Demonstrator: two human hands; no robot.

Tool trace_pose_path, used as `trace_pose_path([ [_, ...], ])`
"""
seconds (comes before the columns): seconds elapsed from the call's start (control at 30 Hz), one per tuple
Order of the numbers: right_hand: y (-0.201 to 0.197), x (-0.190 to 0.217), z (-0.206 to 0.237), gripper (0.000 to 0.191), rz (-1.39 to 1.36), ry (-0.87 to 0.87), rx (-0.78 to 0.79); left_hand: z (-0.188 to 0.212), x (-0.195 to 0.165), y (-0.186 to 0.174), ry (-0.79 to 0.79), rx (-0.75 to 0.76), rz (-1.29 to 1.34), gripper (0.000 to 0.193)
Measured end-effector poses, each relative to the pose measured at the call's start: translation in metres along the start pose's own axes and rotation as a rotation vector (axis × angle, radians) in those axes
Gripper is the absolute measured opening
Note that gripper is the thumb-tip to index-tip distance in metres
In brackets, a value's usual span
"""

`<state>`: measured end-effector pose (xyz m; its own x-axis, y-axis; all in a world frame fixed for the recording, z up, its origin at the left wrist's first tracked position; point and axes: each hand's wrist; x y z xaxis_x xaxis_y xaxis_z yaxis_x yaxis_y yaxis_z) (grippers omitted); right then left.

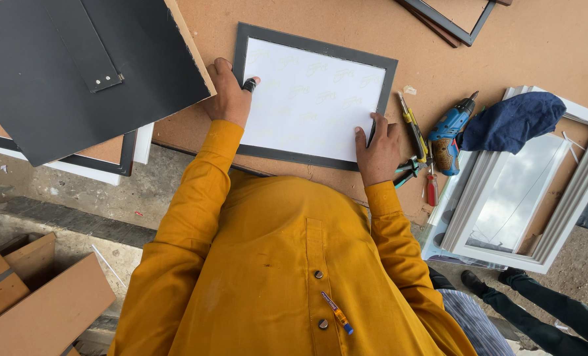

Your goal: The person assembles a picture frame by cutting a black backing board, inserting a glass pane into a frame, cleaning the glass, and placing a white paper insert. They then attach the backing board to the frame and use a pneumatic nail gun to secure it.

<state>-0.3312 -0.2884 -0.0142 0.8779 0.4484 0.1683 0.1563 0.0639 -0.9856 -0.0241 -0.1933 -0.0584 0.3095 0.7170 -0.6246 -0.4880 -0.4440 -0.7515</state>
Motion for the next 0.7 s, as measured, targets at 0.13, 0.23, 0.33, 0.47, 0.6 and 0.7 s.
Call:
trace_pose_path([
  [0.13,0.0,-0.001,0.001,0.046,-0.024,0.002,0.004,0.001,-0.006,-0.004,-0.024,0.045,-0.077,0.071],
  [0.23,0.001,-0.002,0.0,0.046,-0.02,0.012,0.018,0.001,-0.01,-0.008,-0.034,0.087,-0.15,0.078],
  [0.33,0.002,-0.002,-0.001,0.046,-0.011,0.007,0.022,0.002,-0.014,-0.013,0.073,0.041,-0.266,0.09],
  [0.47,0.002,-0.003,-0.001,0.044,-0.018,-0.021,0.001,0.007,-0.018,-0.013,0.074,0.097,-0.204,0.105],
  [0.6,0.002,-0.004,0.0,0.042,-0.014,-0.046,-0.011,0.021,-0.017,0.0,0.36,0.032,-0.314,0.128],
  [0.7,0.003,-0.005,0.0,0.041,-0.013,-0.031,0.008,0.027,-0.017,0.018,0.468,0.089,-0.317,0.129],
])
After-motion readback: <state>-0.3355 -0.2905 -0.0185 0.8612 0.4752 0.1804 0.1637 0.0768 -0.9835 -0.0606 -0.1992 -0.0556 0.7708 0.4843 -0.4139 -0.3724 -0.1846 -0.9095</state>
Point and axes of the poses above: each hand's wrist, its own z-axis away from the middle knuckle, its own y-axis out of the palm, x = y × z, and after that the axes turned 6 degrees about z, right-handed
